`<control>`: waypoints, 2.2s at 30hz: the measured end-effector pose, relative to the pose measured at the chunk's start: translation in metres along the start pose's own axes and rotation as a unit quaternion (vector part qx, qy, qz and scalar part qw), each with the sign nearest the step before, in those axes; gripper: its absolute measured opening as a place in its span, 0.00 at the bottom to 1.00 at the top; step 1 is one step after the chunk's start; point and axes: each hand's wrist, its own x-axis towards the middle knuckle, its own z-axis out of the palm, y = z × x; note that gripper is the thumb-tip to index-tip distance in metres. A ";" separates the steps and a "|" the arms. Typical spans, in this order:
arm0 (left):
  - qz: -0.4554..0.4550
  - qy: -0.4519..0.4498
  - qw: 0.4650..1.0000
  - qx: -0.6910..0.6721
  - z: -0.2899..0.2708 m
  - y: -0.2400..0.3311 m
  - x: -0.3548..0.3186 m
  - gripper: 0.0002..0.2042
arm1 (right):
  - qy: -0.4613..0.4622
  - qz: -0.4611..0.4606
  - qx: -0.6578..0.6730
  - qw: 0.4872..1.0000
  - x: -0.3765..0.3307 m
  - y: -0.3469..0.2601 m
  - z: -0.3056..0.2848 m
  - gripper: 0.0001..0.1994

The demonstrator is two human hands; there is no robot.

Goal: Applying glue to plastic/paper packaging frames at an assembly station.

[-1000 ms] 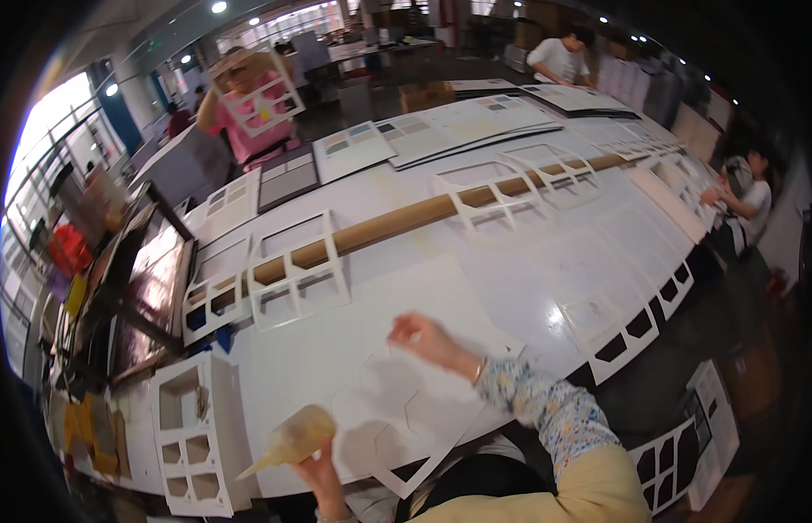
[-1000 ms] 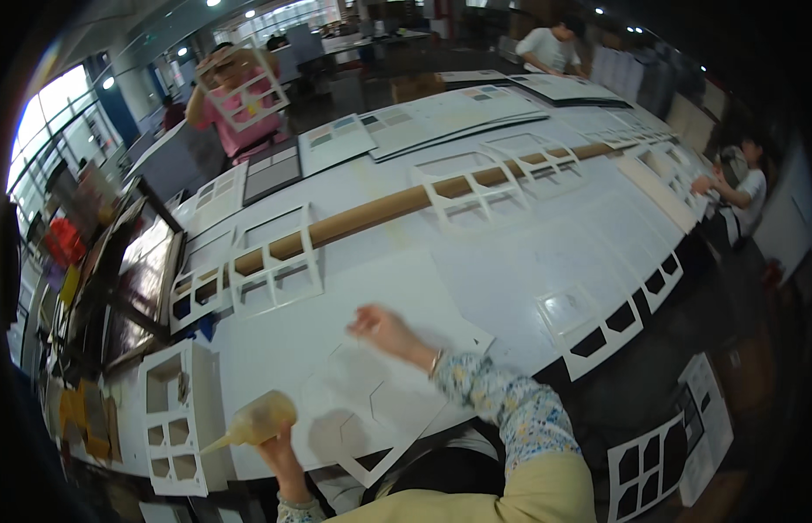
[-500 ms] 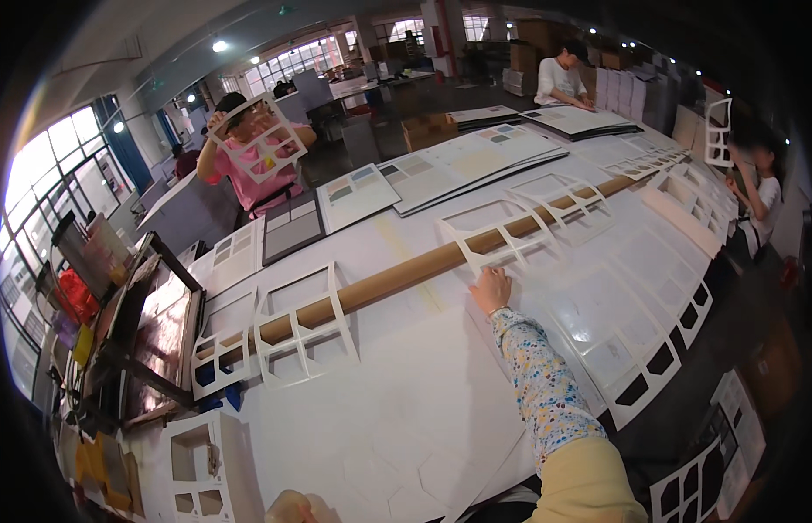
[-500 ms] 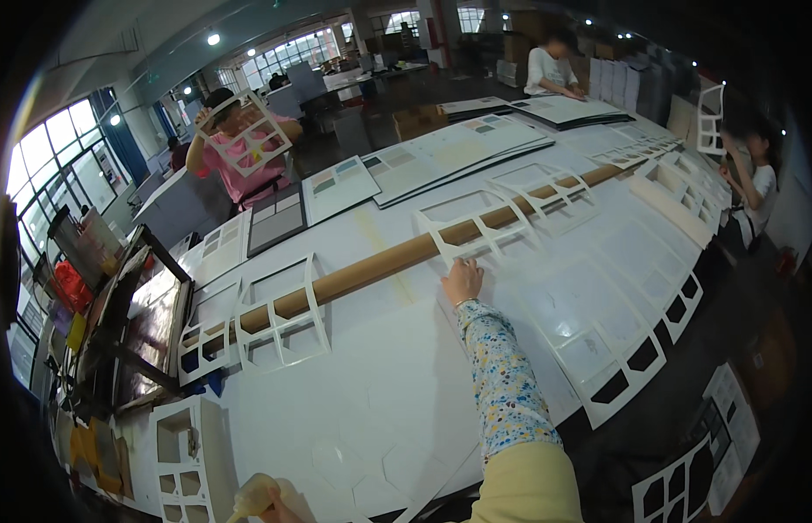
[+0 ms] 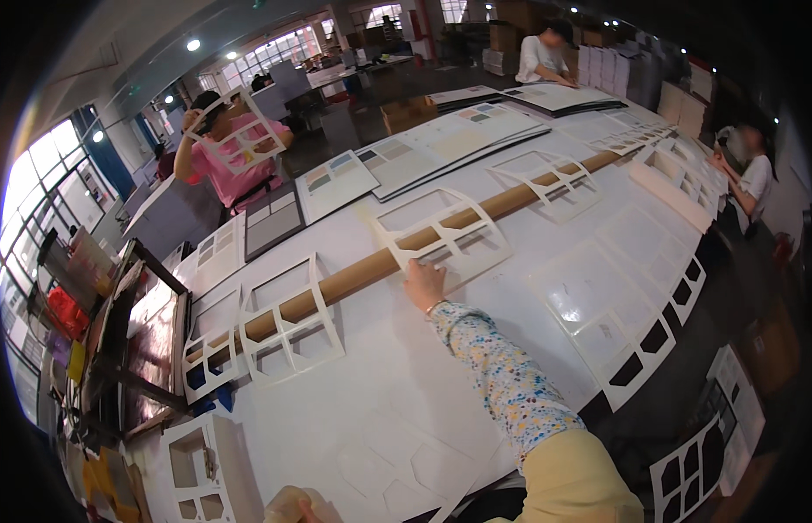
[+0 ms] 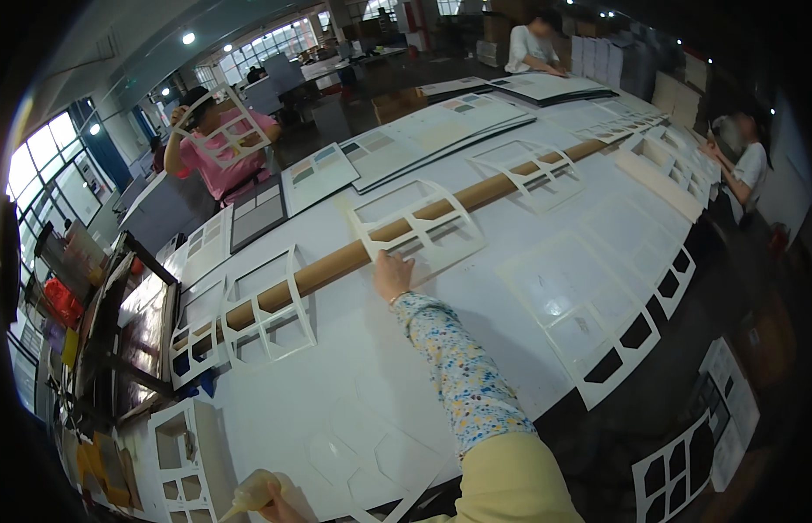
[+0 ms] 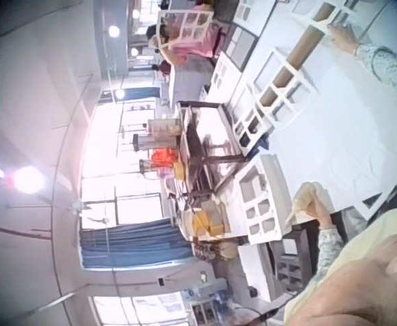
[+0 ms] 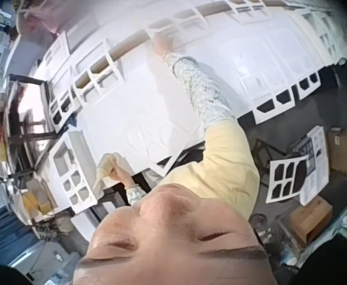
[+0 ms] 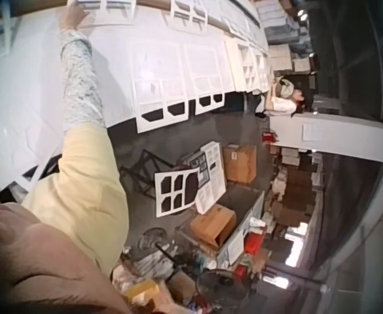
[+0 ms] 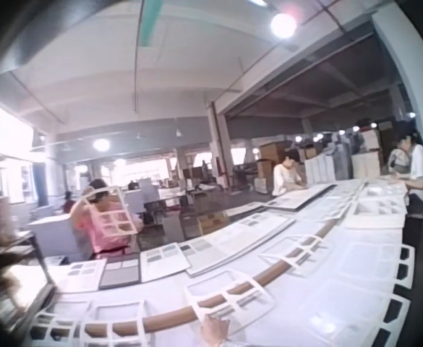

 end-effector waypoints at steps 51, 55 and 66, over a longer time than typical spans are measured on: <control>-0.010 -0.297 0.905 -0.306 -0.048 0.118 -0.012 0.29 | -0.411 -0.107 0.475 0.770 -0.286 -0.048 -0.168 0.18; 0.008 -0.332 0.902 -0.276 -0.032 0.136 -0.028 0.31 | -0.431 -0.168 0.520 0.718 -0.302 -0.073 -0.173 0.33; 0.107 -0.485 0.868 0.027 -0.075 0.140 -0.010 0.29 | -0.490 -0.063 0.596 0.634 -0.324 -0.058 -0.179 0.36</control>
